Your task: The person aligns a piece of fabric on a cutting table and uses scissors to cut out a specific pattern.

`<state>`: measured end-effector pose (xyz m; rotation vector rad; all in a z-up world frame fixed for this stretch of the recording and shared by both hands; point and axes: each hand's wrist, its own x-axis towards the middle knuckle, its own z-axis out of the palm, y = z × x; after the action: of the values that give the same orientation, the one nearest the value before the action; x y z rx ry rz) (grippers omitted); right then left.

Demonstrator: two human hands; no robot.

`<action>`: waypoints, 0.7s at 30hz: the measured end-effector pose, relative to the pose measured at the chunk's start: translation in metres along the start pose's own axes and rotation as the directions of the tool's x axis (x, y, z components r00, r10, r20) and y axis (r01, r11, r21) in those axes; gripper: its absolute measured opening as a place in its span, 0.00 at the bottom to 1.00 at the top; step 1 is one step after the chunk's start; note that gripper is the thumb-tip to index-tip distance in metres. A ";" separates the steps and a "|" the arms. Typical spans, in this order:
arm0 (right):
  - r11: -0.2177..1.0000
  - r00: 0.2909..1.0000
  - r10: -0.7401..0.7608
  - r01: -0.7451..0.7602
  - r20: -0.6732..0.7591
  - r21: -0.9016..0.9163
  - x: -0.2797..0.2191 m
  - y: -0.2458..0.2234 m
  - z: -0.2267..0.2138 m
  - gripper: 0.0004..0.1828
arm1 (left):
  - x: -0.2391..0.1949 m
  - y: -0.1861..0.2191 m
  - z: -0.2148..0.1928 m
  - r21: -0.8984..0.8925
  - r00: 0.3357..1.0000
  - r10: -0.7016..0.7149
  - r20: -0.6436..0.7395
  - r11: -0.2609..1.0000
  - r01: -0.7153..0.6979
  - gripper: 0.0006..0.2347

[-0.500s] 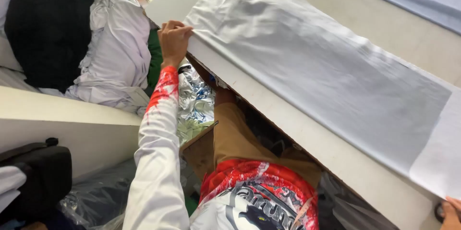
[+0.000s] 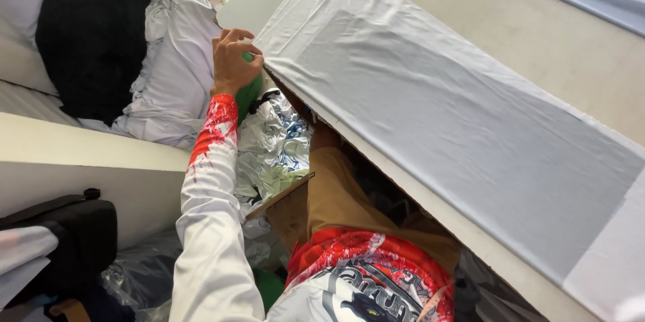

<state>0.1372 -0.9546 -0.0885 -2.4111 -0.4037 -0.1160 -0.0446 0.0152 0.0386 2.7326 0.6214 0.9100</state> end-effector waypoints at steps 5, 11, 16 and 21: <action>0.994 0.990 -0.106 0.102 -0.088 -0.039 0.045 -0.081 0.007 0.16 | 0.036 0.008 0.032 0.055 1.000 0.009 -0.022 0.998 -0.008 0.05; 0.970 0.989 -0.133 0.117 -0.059 -0.213 0.130 -0.159 0.025 0.33 | 0.093 0.094 0.090 0.024 0.937 -0.101 0.335 0.995 0.098 0.24; 0.890 0.955 0.279 -0.220 0.097 -0.400 0.162 -0.246 0.017 0.54 | 0.109 0.139 0.111 0.093 0.835 -0.225 0.501 0.974 0.206 0.33; 0.857 0.922 0.380 -0.323 0.069 -0.401 0.180 -0.253 0.005 0.55 | 0.130 0.163 0.131 0.154 0.803 -0.258 0.537 0.966 0.207 0.35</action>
<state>0.2274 -0.7231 0.0977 -2.8496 0.0124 0.1644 0.1818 -0.0786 0.0536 2.7086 0.8554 0.0116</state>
